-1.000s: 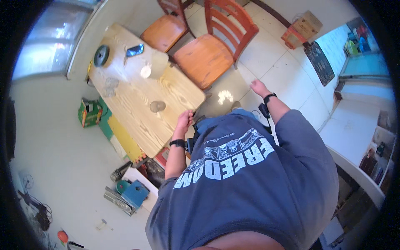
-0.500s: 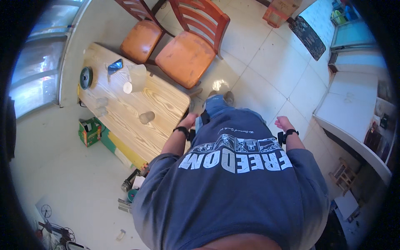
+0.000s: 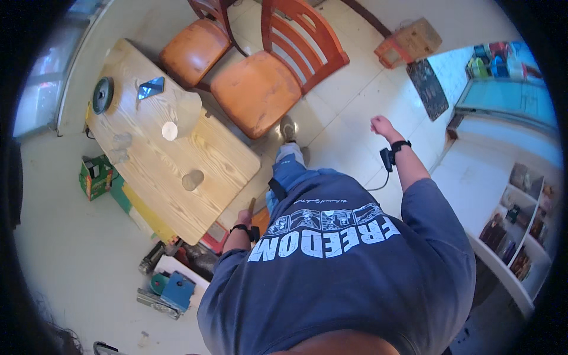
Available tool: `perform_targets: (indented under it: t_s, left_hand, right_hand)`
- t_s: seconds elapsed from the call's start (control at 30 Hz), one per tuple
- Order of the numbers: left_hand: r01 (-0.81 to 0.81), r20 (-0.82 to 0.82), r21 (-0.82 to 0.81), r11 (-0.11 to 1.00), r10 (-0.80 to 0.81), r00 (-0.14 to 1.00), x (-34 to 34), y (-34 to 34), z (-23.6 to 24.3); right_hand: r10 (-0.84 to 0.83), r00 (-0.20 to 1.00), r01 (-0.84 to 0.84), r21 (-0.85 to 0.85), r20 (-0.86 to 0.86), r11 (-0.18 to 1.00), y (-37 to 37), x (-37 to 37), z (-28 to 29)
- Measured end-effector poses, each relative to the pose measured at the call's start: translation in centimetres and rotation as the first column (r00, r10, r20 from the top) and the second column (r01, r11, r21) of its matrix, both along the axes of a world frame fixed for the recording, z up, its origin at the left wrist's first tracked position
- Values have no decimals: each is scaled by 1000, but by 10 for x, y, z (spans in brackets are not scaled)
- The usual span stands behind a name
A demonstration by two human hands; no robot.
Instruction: The recorder is applying white tape or paper to the back and seat of a wooden chair.
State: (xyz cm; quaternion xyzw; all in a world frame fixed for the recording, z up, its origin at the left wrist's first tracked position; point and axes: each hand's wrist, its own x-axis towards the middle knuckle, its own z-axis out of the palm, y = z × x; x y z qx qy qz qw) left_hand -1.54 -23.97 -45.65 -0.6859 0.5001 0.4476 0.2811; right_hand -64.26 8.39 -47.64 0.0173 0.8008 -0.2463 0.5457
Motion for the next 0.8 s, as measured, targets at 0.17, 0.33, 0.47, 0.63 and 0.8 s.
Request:
perform_targets:
  t_s: [0.17, 0.33, 0.47, 0.63, 0.8]
  left_hand:
    - [-77, -51, 531, 844, 123, 991, -23, 25, -7]
    - [-26, -155, 579, 815, 141, 978, -64, 46, -6]
    - [219, -350, 430, 876, -62, 935, -96, 41, 15]
    - [311, -403, 207, 928, -209, 891, -119, 29, 25]
    - [339, -411, -7, 941, -312, 857, -153, 1, 18]
  right_hand:
    - [-136, 900, 19, -276, -414, 961, -117, -83, 32]
    - [-278, 873, 37, -513, -401, 858, -203, -111, 85]
    - [-169, 713, -205, -433, -680, 878, -226, -93, 104]
    - [-141, 659, -263, -402, -739, 877, -228, -57, 104]
    - [-95, 752, -277, -443, -653, 852, -238, -25, 112]
